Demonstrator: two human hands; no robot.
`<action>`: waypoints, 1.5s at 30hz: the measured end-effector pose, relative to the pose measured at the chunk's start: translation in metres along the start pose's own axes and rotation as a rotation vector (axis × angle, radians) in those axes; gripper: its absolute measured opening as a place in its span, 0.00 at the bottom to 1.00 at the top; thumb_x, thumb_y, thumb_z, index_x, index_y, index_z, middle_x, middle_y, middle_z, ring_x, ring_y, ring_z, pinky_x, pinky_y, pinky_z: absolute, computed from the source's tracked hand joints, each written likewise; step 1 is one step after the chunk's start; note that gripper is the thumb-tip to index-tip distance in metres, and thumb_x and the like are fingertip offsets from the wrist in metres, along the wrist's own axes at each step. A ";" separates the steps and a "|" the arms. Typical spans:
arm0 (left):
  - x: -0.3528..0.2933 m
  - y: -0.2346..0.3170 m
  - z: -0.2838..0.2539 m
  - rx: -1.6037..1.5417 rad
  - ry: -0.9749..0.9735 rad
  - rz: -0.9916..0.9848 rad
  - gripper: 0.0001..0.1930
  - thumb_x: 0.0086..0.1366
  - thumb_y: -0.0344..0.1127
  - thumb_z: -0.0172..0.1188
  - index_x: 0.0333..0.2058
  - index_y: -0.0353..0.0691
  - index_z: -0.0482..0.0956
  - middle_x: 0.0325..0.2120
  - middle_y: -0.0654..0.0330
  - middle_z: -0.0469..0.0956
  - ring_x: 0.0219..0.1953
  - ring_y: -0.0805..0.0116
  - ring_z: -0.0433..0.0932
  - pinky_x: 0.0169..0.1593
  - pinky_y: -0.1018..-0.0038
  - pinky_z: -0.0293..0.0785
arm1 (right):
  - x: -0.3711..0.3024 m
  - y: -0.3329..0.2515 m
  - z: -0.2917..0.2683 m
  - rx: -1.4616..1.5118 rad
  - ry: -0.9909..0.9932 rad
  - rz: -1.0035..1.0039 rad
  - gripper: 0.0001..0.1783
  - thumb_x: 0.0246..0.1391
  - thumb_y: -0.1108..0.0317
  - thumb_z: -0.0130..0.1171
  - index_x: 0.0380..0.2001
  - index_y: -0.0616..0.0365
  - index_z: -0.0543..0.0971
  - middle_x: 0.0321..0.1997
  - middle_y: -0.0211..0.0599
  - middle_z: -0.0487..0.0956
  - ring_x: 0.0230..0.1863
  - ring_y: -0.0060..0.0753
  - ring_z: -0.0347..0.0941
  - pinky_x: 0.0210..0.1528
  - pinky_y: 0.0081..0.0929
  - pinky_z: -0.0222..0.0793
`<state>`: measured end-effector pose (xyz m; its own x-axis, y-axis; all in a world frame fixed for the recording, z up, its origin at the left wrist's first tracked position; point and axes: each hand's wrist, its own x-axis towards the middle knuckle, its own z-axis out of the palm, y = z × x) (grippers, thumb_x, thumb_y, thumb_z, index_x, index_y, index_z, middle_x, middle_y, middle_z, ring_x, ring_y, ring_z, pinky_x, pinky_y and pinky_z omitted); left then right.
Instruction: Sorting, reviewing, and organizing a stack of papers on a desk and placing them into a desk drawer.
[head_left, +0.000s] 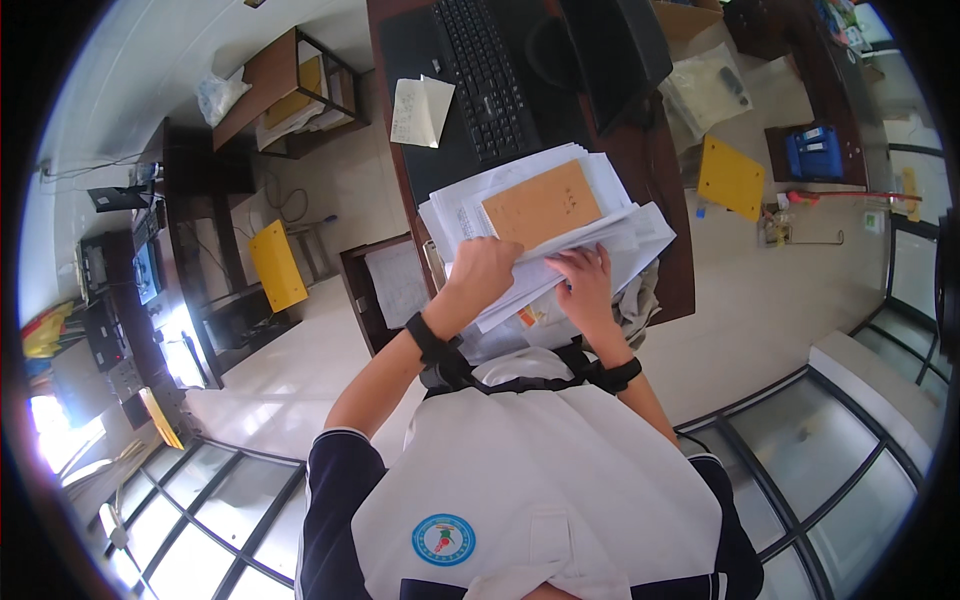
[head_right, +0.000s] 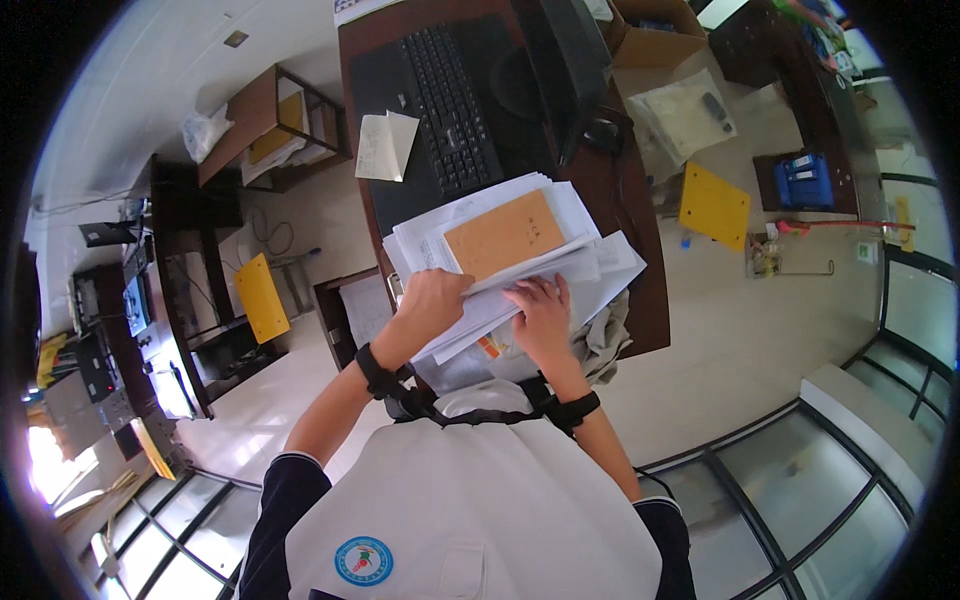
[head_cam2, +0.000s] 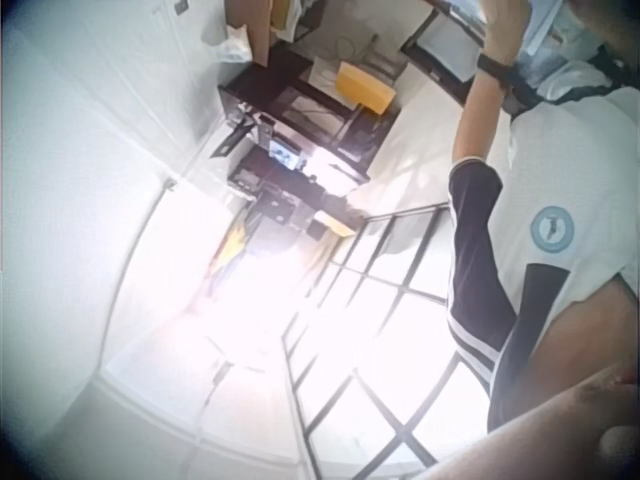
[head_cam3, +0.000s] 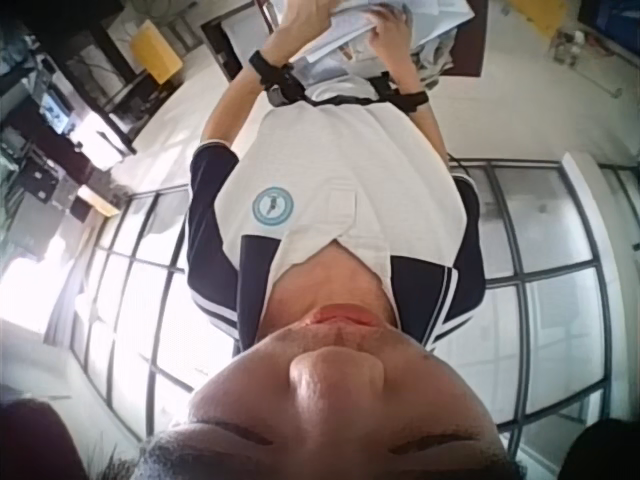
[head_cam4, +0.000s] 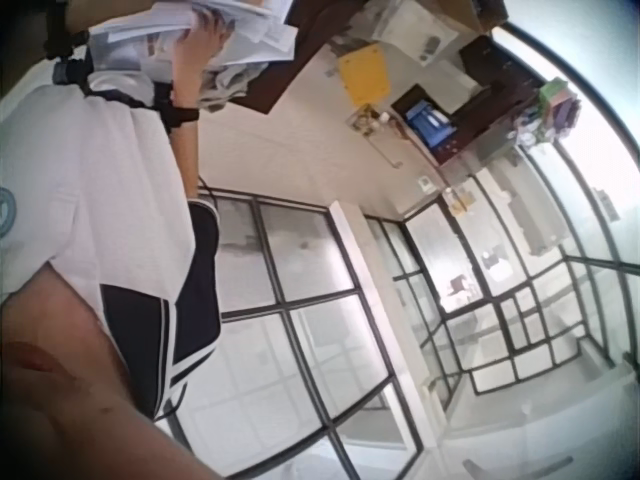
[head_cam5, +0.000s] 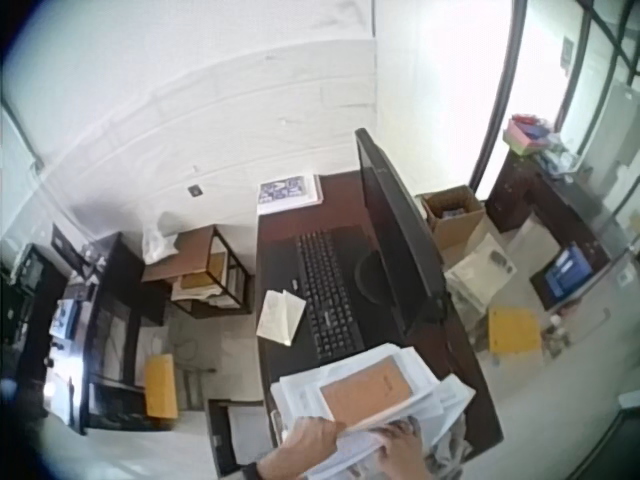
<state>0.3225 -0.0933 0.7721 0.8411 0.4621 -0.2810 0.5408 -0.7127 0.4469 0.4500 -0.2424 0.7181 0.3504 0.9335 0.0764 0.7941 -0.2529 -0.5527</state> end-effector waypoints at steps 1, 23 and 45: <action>-0.006 0.003 -0.002 0.004 -0.002 0.001 0.10 0.44 0.28 0.55 0.29 0.42 0.79 0.17 0.49 0.74 0.24 0.52 0.76 0.28 0.62 0.71 | -0.001 0.000 0.000 0.003 0.003 0.002 0.18 0.32 0.76 0.52 0.32 0.48 0.78 0.39 0.30 0.75 0.49 0.34 0.66 0.60 0.44 0.45; -0.164 -0.045 -0.149 -0.941 0.403 -0.396 0.15 0.43 0.28 0.68 0.33 0.35 0.79 0.28 0.59 0.79 0.29 0.71 0.75 0.39 0.78 0.69 | 0.074 -0.043 -0.005 1.668 -0.502 0.244 0.39 0.37 0.57 0.65 0.53 0.59 0.63 0.53 0.41 0.68 0.55 0.39 0.61 0.60 0.37 0.50; -0.159 0.044 -0.073 -0.946 0.581 -0.594 0.15 0.43 0.30 0.67 0.31 0.31 0.78 0.24 0.59 0.78 0.25 0.74 0.75 0.32 0.78 0.70 | 0.012 -0.073 -0.055 1.449 -0.423 0.427 0.28 0.49 0.61 0.59 0.50 0.64 0.65 0.49 0.34 0.70 0.49 0.26 0.65 0.49 0.22 0.60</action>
<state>0.2122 -0.1592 0.8986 0.2134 0.9159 -0.3399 0.4157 0.2297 0.8800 0.4234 -0.2267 0.8050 0.0593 0.9233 -0.3795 -0.5454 -0.2884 -0.7870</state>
